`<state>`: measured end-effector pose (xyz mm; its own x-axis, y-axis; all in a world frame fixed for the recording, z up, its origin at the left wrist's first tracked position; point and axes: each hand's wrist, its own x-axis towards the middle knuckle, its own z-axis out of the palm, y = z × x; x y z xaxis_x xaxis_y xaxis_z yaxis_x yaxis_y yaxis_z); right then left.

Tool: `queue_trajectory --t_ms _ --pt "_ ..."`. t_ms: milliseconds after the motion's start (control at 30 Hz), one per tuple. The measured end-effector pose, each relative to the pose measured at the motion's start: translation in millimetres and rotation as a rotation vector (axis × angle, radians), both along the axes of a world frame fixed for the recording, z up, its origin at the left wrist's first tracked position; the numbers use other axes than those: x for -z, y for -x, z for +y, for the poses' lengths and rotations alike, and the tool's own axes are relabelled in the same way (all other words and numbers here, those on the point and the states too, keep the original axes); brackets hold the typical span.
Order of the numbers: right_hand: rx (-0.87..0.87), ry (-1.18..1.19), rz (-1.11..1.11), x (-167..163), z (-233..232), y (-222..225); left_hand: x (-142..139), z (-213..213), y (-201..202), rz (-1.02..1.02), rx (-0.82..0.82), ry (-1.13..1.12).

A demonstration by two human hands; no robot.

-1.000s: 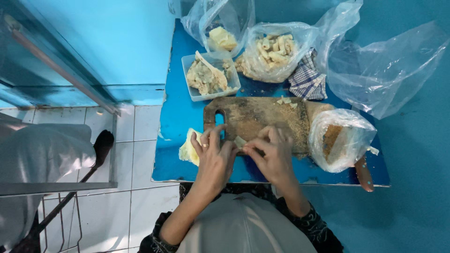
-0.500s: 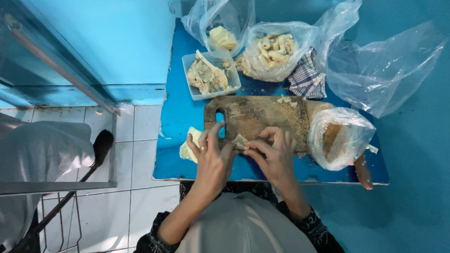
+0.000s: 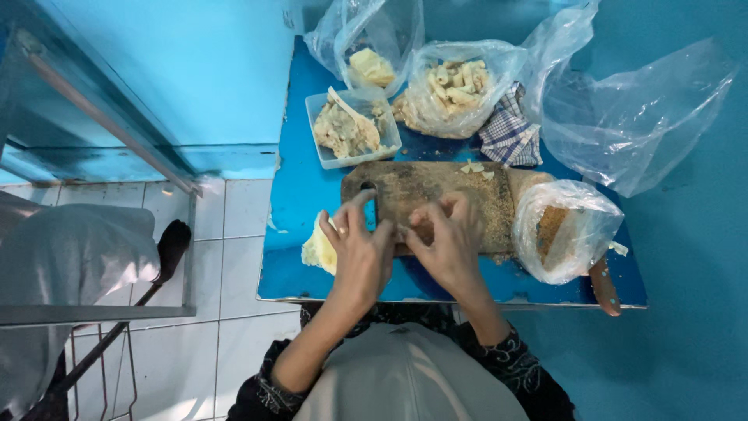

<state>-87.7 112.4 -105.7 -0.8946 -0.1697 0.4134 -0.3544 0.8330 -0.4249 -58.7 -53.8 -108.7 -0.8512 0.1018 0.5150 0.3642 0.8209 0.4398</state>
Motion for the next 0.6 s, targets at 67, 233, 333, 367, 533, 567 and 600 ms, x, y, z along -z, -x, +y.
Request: queue_trajectory --t_ms 67,233,333,367,533,567,600 --pt "-0.016 0.017 -0.047 -7.7 1.2 3.7 4.4 -1.1 -6.2 0.045 0.011 0.064" --pt "-0.191 -0.056 0.030 -34.3 -0.8 37.9 14.4 -3.2 -14.9 0.178 0.024 0.047" --pt "-0.292 -0.257 0.256 -39.6 -26.0 73.6 16.5 -5.0 -17.5 0.170 -0.005 0.088" --pt "-0.277 -0.326 0.216 -39.1 -38.3 88.2 16.4 -6.4 -18.3 0.158 -0.001 0.091" --pt "-0.293 -0.432 0.113 -33.6 -61.9 135.0 13.4 -13.4 -23.6 0.197 -0.015 0.075" --pt "-0.302 -0.424 0.098 -32.0 -61.3 138.5 13.0 -15.0 -24.8 0.205 -0.011 0.076" --pt "-0.309 -0.416 0.082 -30.9 -59.9 141.1 12.7 -16.2 -25.2 0.214 -0.006 0.077"
